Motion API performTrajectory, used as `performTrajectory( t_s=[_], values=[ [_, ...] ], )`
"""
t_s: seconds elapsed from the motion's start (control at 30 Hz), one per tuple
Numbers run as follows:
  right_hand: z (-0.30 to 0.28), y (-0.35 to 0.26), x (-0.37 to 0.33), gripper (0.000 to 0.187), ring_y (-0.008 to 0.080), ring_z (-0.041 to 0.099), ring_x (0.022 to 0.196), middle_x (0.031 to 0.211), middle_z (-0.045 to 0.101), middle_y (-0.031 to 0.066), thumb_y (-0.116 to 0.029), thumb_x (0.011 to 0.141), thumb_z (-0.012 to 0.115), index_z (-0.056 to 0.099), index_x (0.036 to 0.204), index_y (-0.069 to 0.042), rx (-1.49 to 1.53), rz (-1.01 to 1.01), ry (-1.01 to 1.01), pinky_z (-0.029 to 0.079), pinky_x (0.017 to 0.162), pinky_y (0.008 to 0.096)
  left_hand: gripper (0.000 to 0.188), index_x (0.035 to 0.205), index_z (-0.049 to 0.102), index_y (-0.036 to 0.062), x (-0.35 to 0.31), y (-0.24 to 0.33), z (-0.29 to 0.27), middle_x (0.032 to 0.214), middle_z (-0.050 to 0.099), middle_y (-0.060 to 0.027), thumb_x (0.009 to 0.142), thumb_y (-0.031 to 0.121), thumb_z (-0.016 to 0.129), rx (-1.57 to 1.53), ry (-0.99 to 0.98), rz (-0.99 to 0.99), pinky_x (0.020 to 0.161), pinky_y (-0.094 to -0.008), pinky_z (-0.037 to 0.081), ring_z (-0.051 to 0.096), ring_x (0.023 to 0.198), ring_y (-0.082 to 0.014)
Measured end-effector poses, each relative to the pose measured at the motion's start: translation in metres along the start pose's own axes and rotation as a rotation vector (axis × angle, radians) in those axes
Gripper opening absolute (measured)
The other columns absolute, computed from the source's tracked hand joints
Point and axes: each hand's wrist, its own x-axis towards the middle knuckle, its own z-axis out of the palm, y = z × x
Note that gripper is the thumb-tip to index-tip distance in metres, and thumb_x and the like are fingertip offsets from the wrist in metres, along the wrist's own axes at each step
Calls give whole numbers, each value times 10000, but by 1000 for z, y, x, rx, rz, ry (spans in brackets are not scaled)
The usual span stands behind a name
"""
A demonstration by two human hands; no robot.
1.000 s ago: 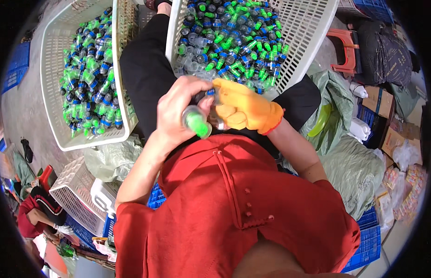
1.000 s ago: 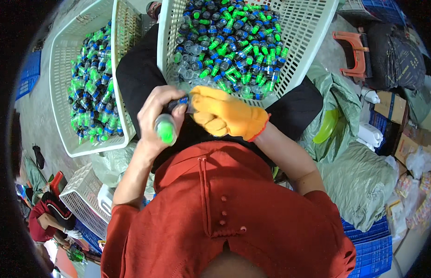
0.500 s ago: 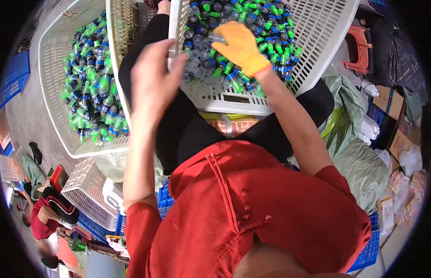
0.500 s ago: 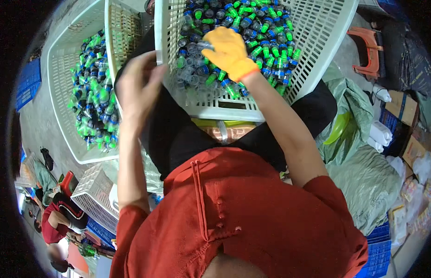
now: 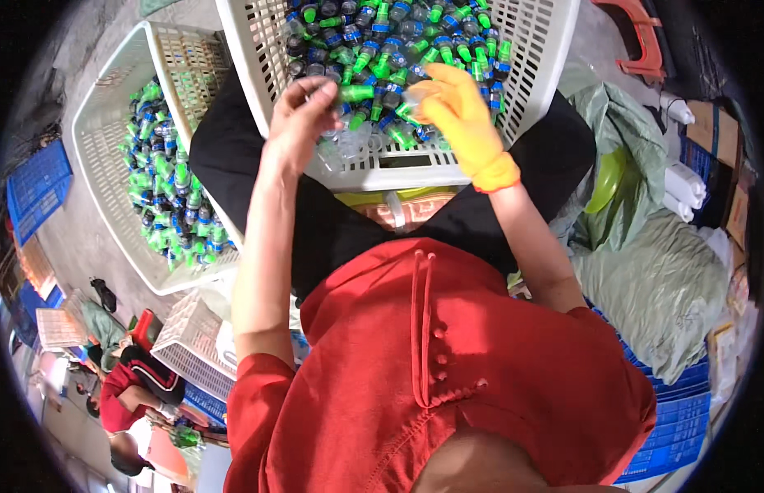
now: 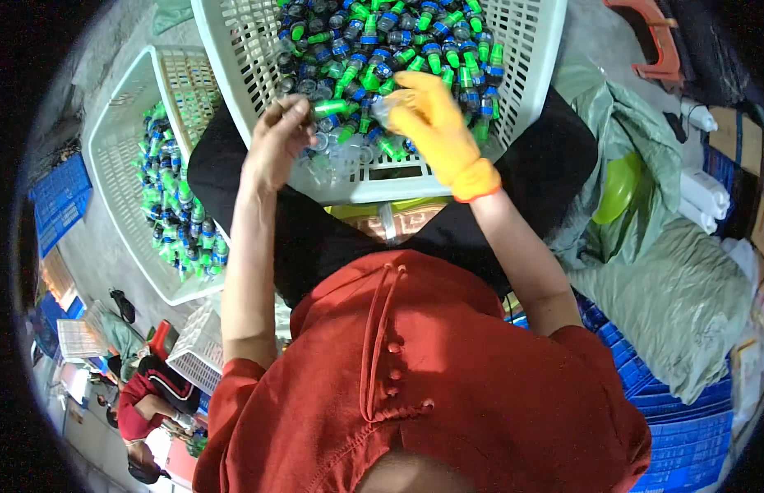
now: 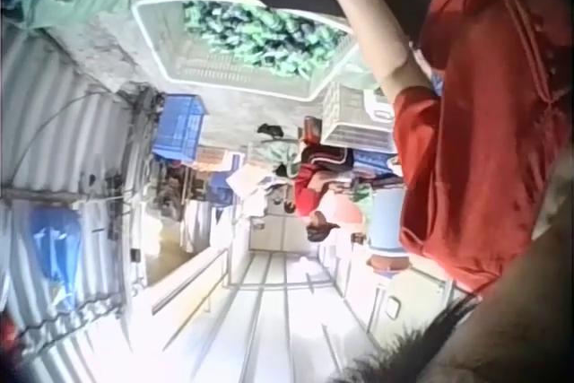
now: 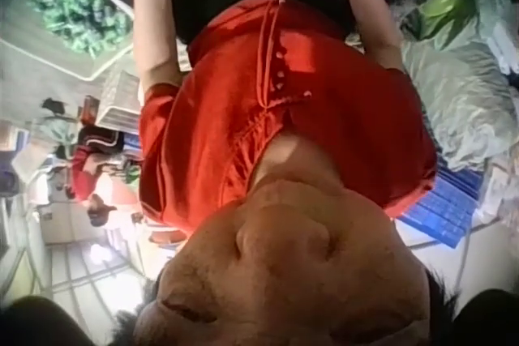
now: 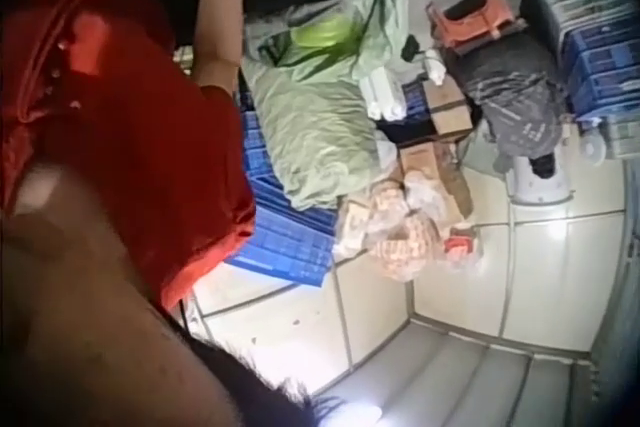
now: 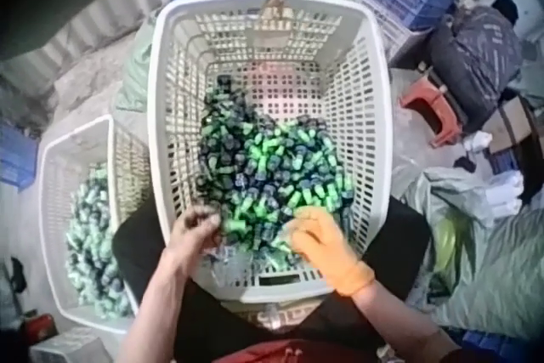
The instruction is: Assembling small green and blue plastic parts by snapping blue caps onto green cylindrical bodies.
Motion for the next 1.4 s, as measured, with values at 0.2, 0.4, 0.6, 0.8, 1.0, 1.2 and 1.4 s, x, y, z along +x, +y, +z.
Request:
performTrajectory(
  t_s=[0.2,0.4,0.6,0.8,1.0,1.2,1.4],
  values=[
    [18,-19,-47,529,207,626,854,1122,627,83,-53,850,585,407,1348,-60,-694,-242,-286,491,744,314,233,1066,487,29,-72,-29,43,838,506,-59,945,179,616,-262,-83,-128,514,-231,428,499,604,-106],
    [9,-60,-86,599,261,640,869,1128,628,81,-133,828,635,393,1376,-97,-1081,-200,-459,495,756,331,214,1054,464,57,-116,-30,58,822,498,-48,970,217,579,-98,-258,-202,511,-220,388,463,595,-93],
    [13,-34,-97,590,306,642,800,1015,638,109,-219,796,672,417,1314,-99,-543,-68,-486,500,661,362,206,1044,458,62,-131,-27,53,812,531,-30,957,196,588,169,-400,26,522,-214,385,461,600,-80],
    [29,-55,-95,393,297,627,851,1018,628,96,-185,830,634,499,1184,-82,-1012,-418,-650,476,728,334,267,1076,444,42,-115,3,23,750,609,-78,883,111,615,665,-745,12,509,-274,438,558,567,-150],
    [33,-31,-94,239,255,584,766,915,596,63,-164,876,580,516,1084,-66,-979,-462,-516,457,699,314,278,1020,451,20,-108,-14,43,709,645,-150,796,78,606,1248,-520,356,514,-389,475,639,589,-302],
    [10,-19,-66,275,197,575,771,940,607,97,-272,907,560,497,1062,-53,-64,592,-427,464,675,306,116,826,456,46,-84,-30,67,635,622,-135,794,118,541,1611,-180,482,507,-460,460,599,520,-351],
    [-4,1,-2,526,237,594,835,1070,613,140,-315,867,599,443,1298,-58,-899,-190,-115,486,769,315,102,822,636,47,43,-55,13,880,585,-172,776,109,569,1995,95,585,725,-386,424,531,845,-297]
  ],
)
